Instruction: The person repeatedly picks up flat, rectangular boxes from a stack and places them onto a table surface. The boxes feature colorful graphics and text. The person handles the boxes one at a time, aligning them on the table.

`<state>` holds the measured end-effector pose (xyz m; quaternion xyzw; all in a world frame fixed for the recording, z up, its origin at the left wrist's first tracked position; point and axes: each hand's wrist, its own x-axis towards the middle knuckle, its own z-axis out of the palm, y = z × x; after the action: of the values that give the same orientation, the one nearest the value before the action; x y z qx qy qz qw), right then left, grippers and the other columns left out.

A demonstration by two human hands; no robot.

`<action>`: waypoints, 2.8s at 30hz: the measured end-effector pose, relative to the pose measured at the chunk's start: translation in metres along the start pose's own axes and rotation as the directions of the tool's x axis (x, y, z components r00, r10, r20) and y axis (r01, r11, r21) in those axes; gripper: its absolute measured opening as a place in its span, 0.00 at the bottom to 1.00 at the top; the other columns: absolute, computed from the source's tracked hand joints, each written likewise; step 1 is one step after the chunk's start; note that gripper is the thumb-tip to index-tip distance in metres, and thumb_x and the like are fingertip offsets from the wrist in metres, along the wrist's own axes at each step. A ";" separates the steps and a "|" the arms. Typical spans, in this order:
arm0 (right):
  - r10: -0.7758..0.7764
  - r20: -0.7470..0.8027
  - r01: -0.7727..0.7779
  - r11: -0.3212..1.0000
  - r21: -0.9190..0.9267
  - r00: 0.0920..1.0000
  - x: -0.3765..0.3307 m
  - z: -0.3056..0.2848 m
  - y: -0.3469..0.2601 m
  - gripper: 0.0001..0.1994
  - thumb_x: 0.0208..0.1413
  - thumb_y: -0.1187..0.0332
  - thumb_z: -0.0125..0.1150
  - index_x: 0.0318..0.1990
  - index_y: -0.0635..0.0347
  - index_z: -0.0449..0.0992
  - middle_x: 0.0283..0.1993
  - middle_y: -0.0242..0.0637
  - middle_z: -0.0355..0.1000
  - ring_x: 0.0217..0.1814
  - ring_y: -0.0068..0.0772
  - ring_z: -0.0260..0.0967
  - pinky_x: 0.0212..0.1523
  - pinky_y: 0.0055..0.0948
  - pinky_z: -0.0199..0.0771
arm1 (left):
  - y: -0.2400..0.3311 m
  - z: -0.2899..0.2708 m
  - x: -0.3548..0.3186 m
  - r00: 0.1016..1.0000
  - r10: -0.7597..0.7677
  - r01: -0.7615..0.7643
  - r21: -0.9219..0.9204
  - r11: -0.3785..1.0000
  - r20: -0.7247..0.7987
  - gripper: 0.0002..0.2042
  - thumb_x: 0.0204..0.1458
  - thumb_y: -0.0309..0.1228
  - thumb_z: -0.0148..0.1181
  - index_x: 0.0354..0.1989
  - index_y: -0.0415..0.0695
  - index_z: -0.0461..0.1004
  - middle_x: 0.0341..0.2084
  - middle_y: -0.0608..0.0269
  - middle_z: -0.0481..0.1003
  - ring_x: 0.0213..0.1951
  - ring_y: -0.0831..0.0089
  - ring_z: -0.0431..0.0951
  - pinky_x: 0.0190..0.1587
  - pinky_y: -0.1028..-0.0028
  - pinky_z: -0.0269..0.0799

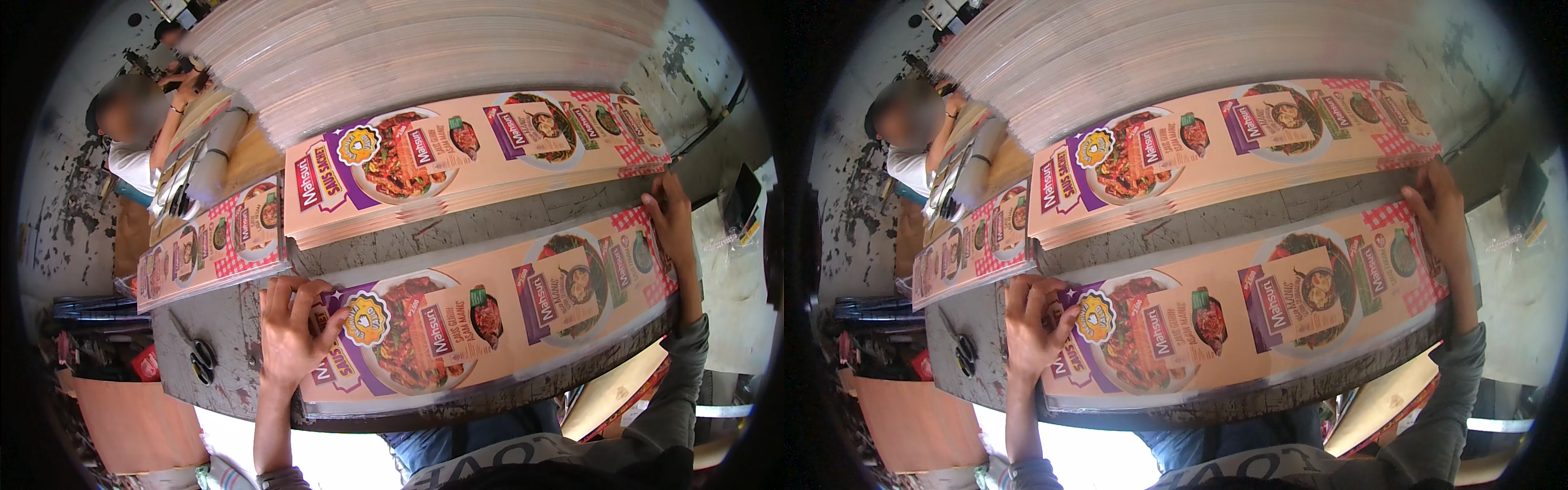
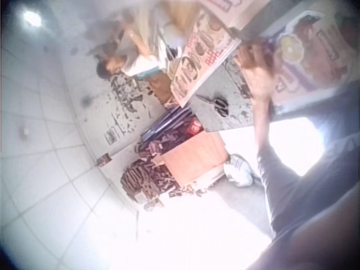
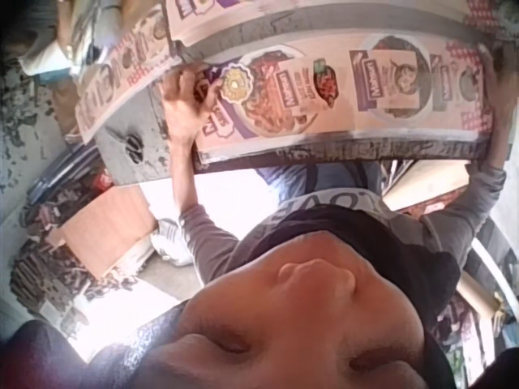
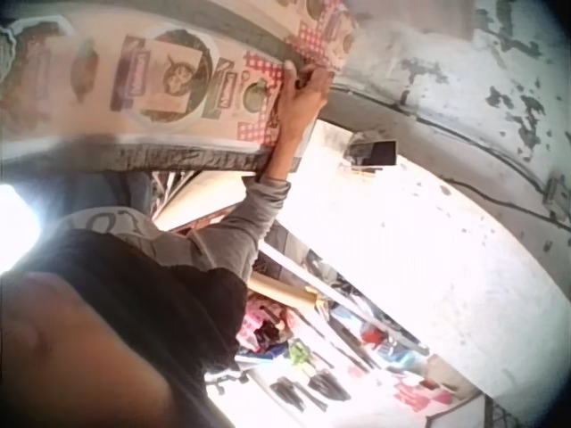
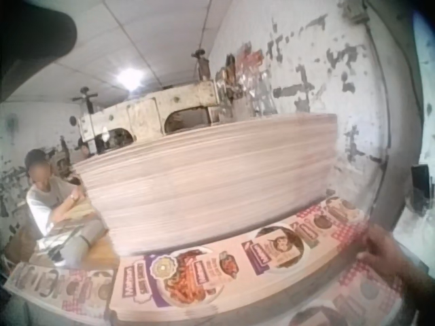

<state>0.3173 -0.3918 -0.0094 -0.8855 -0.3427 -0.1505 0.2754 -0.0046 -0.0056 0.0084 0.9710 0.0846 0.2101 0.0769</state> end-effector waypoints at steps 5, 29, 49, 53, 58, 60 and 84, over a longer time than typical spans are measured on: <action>-0.006 -0.007 0.006 1.000 0.006 1.000 0.001 0.001 -0.003 0.10 0.52 0.69 0.56 0.34 0.65 0.63 0.26 0.42 0.60 0.27 0.37 0.59 0.30 0.30 0.61 | -0.001 0.003 0.000 0.994 -0.100 0.104 -0.098 0.990 0.045 0.18 0.38 0.37 0.68 0.34 0.41 0.72 0.27 0.58 0.67 0.30 0.63 0.69 0.33 0.66 0.65; -0.141 0.013 0.137 0.977 0.162 0.990 0.010 -0.014 0.001 0.13 0.51 0.73 0.55 0.24 0.64 0.56 0.21 0.33 0.48 0.23 0.24 0.45 0.24 0.26 0.50 | 0.004 -0.021 0.013 0.990 -0.072 0.026 -0.339 0.941 -0.123 0.08 0.43 0.23 0.63 0.27 0.36 0.69 0.27 0.58 0.68 0.29 0.63 0.72 0.31 0.66 0.71; -0.265 -0.003 0.265 0.963 0.048 0.964 0.017 0.006 -0.016 0.11 0.44 0.73 0.60 0.28 0.61 0.61 0.28 0.37 0.59 0.26 0.33 0.57 0.27 0.27 0.58 | -0.031 0.002 0.019 0.997 -0.083 0.083 -0.087 0.993 0.002 0.11 0.39 0.28 0.65 0.31 0.42 0.71 0.29 0.60 0.70 0.34 0.61 0.71 0.42 0.66 0.59; -0.253 0.017 0.251 0.965 0.075 0.967 0.017 0.007 -0.015 0.11 0.47 0.72 0.59 0.29 0.61 0.60 0.28 0.36 0.59 0.25 0.31 0.56 0.26 0.27 0.57 | -0.034 0.004 0.019 0.999 -0.039 0.037 -0.073 0.997 -0.029 0.10 0.40 0.27 0.64 0.30 0.42 0.70 0.29 0.60 0.70 0.33 0.61 0.70 0.41 0.66 0.59; -0.222 0.030 0.219 0.971 0.094 0.975 0.019 0.007 -0.016 0.10 0.48 0.73 0.58 0.29 0.61 0.60 0.28 0.35 0.60 0.25 0.31 0.56 0.25 0.26 0.57 | -0.032 0.007 0.019 0.997 -0.057 0.053 -0.107 0.993 -0.043 0.08 0.41 0.25 0.62 0.28 0.41 0.69 0.28 0.61 0.70 0.33 0.61 0.70 0.40 0.66 0.59; -0.300 -0.001 0.299 0.951 0.073 0.954 0.020 0.009 -0.018 0.10 0.47 0.73 0.58 0.29 0.61 0.60 0.28 0.36 0.60 0.26 0.31 0.57 0.25 0.26 0.57 | -0.031 0.001 0.017 0.997 -0.058 0.053 -0.088 0.995 -0.057 0.08 0.42 0.25 0.62 0.28 0.40 0.68 0.28 0.61 0.70 0.32 0.62 0.70 0.40 0.66 0.59; -0.050 0.150 0.037 0.995 0.091 0.987 0.019 0.007 -0.017 0.11 0.47 0.72 0.57 0.28 0.63 0.59 0.24 0.40 0.56 0.26 0.37 0.54 0.29 0.30 0.58 | -0.033 0.007 0.016 0.991 -0.137 0.136 -0.149 0.980 0.005 0.08 0.42 0.24 0.63 0.28 0.42 0.69 0.22 0.62 0.70 0.27 0.65 0.69 0.39 0.68 0.56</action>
<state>0.3201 -0.3671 0.0004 -0.8736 -0.3884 -0.0730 0.2838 0.0087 0.0290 0.0023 0.9539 0.1351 0.2126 0.1631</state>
